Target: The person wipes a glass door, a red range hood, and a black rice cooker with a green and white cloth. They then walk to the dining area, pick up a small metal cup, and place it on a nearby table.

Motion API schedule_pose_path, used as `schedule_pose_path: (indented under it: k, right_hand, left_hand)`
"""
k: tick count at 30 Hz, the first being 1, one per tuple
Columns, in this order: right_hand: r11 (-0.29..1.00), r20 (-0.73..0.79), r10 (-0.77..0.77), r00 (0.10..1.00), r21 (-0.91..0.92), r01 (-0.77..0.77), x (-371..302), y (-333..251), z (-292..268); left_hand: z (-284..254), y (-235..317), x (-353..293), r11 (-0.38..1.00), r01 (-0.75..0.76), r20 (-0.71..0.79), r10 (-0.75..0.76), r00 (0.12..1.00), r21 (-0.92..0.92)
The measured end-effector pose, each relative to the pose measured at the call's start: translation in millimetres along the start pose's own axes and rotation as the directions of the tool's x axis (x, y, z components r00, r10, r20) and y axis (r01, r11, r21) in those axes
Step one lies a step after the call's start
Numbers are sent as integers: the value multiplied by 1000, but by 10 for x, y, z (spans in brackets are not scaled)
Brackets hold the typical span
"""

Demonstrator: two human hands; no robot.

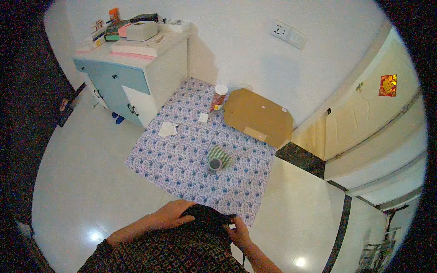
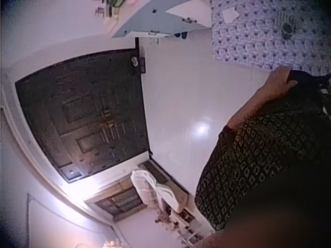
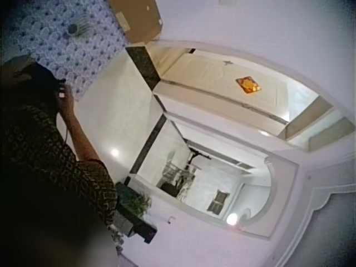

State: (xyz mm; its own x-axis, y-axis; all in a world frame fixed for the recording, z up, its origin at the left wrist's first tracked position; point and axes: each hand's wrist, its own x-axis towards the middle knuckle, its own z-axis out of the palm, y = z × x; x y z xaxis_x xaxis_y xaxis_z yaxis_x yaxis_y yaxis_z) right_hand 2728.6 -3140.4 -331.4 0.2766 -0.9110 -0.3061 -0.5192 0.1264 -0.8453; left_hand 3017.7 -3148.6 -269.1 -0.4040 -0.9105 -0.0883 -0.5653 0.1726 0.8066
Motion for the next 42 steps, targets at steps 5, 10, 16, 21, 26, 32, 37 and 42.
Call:
schedule_pose_path:
  k: [5,10,16,21,26,32,37,42]
  right_hand:
    - [998,-36,3,999,-55,-5,-84,-139,40]
    - [997,-63,50,997,68,-46,-147,-168,99]
    - [990,-50,134,990,-44,-136,-177,-264,188]
    - [981,-66,-47,997,-189,34,-227,-352,256]
    - [842,-10,-64,998,-537,49,-288,-487,273]
    - [632,40,-145,989,-765,123,-314,-613,312]
    - [594,111,-217,970,-774,221,-325,-312,376]
    - [608,190,-98,977,-766,210,-300,-244,413]
  left_hand:
    - [9,44,27,970,-149,220,190,957,-192]
    - [-42,97,-143,885,-229,471,417,777,-406]
    - [-130,175,-119,966,-49,524,179,833,-252]
    - [-137,234,-249,996,-73,342,50,938,56]
    - [-24,168,-327,957,-209,9,211,977,200]
    - [219,-51,-330,913,-279,18,287,958,296]
    - [338,-20,-316,827,-286,147,245,958,483]
    - [376,33,-328,848,-254,210,173,962,465]
